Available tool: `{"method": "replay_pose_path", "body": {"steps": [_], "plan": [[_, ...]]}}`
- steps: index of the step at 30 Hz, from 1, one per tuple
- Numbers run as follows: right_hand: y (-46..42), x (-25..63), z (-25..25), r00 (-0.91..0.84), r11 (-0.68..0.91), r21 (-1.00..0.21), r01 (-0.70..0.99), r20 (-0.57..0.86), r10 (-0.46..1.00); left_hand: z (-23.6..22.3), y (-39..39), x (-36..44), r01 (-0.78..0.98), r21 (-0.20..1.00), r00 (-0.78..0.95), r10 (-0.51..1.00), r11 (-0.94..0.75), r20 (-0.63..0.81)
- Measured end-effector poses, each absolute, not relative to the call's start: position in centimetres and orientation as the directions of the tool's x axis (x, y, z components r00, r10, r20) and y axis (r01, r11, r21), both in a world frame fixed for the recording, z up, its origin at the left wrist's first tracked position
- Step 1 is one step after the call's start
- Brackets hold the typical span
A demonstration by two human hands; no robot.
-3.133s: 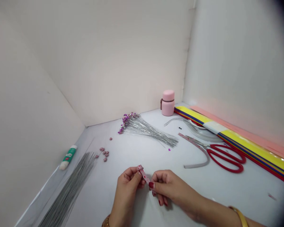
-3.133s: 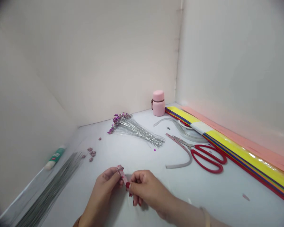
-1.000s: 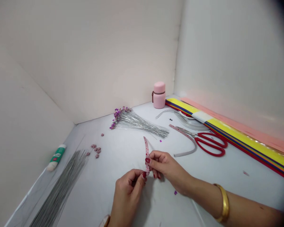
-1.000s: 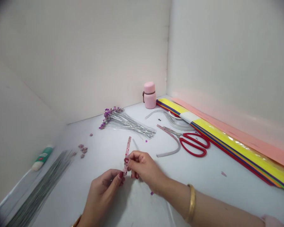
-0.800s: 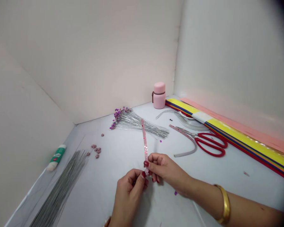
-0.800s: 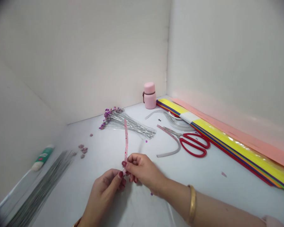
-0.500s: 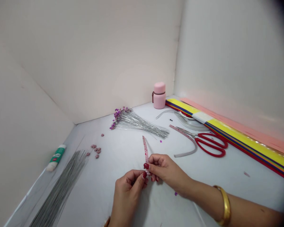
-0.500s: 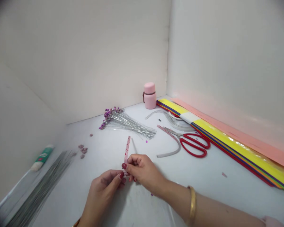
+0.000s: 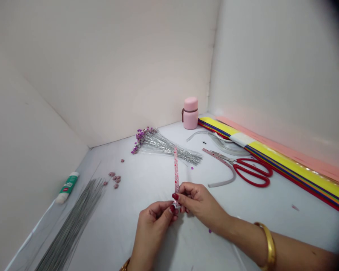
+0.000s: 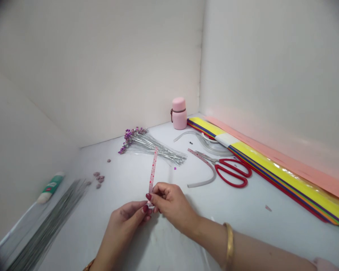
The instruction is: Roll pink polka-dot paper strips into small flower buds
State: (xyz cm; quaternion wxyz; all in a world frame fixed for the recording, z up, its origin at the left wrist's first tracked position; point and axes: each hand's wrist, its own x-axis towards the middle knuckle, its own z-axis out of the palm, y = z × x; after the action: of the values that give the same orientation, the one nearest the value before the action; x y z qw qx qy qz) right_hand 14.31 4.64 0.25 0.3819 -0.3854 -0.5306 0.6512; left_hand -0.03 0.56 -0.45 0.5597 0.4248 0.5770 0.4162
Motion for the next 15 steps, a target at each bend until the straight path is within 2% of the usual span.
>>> {"method": "replay_pose_path", "body": {"steps": [3,9,15], "plan": [[4.63,14.22,0.22,-0.432,-0.140,-0.984,-0.108,-0.080,0.898,-0.34,0.68,0.11,0.014,0.946,-0.030,0.946,0.324,-0.324],[4.65,14.10,0.09,-0.465,-0.151,-0.979,-0.136,-0.072,0.882,-0.31,0.50,-0.01,0.120,0.955,-0.022,0.963,0.270,-0.269],[4.85,14.28,-0.45,-0.490,-0.188,-0.975,-0.115,-0.109,0.865,-0.13,0.01,-0.16,0.250,0.962,0.016,0.993,0.113,-0.121]]}}
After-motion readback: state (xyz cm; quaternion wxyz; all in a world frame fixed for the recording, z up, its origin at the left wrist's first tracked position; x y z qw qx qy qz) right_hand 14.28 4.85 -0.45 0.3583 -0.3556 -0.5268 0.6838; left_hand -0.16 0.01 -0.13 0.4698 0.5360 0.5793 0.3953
